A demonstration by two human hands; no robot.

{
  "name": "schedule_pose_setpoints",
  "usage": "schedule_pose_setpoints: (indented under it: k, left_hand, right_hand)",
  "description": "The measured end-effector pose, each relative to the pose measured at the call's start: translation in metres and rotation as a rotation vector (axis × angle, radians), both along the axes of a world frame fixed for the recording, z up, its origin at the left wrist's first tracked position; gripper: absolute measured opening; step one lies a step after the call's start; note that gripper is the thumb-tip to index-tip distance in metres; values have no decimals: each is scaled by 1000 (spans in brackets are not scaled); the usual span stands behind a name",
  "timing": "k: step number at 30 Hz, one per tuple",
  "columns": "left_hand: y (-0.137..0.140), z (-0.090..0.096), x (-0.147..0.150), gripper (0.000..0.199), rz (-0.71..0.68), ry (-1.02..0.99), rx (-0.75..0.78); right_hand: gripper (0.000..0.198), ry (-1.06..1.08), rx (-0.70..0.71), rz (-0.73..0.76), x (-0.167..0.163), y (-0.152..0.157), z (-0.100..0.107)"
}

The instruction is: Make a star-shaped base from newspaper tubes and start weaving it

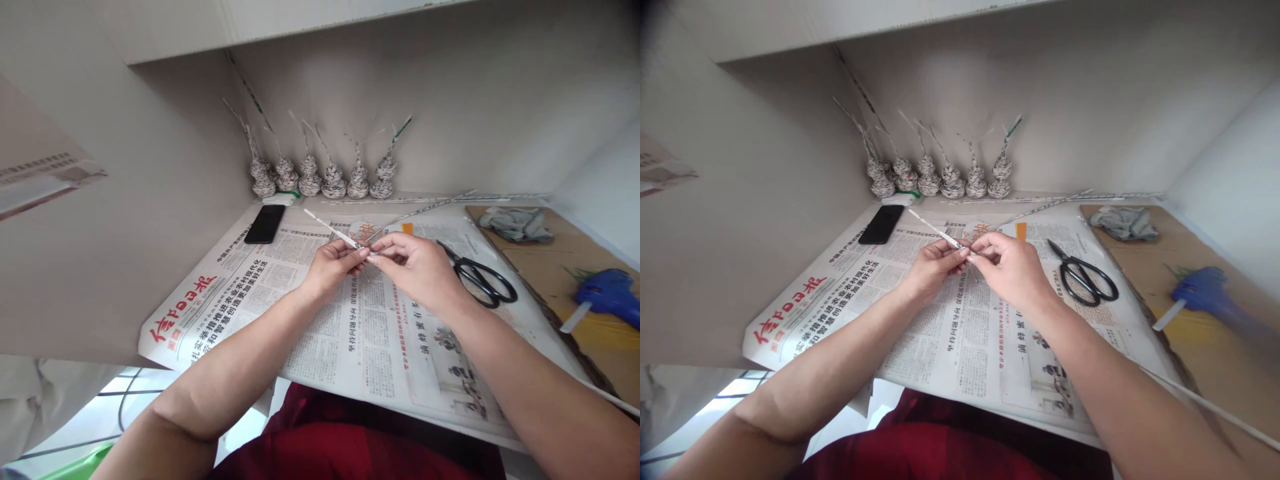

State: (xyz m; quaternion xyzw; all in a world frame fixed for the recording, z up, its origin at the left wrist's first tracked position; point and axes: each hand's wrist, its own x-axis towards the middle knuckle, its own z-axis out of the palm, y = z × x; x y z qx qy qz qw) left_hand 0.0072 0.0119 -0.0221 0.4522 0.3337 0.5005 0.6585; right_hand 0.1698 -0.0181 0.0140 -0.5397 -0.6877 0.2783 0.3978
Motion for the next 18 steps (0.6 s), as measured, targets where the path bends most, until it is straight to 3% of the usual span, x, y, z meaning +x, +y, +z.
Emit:
schedule_pose_setpoints:
  k: [18]
  left_hand:
    - [-1,0,0,32,-18,33,15]
  right_hand:
    - [12,-281,148,-93,-3,-8,4]
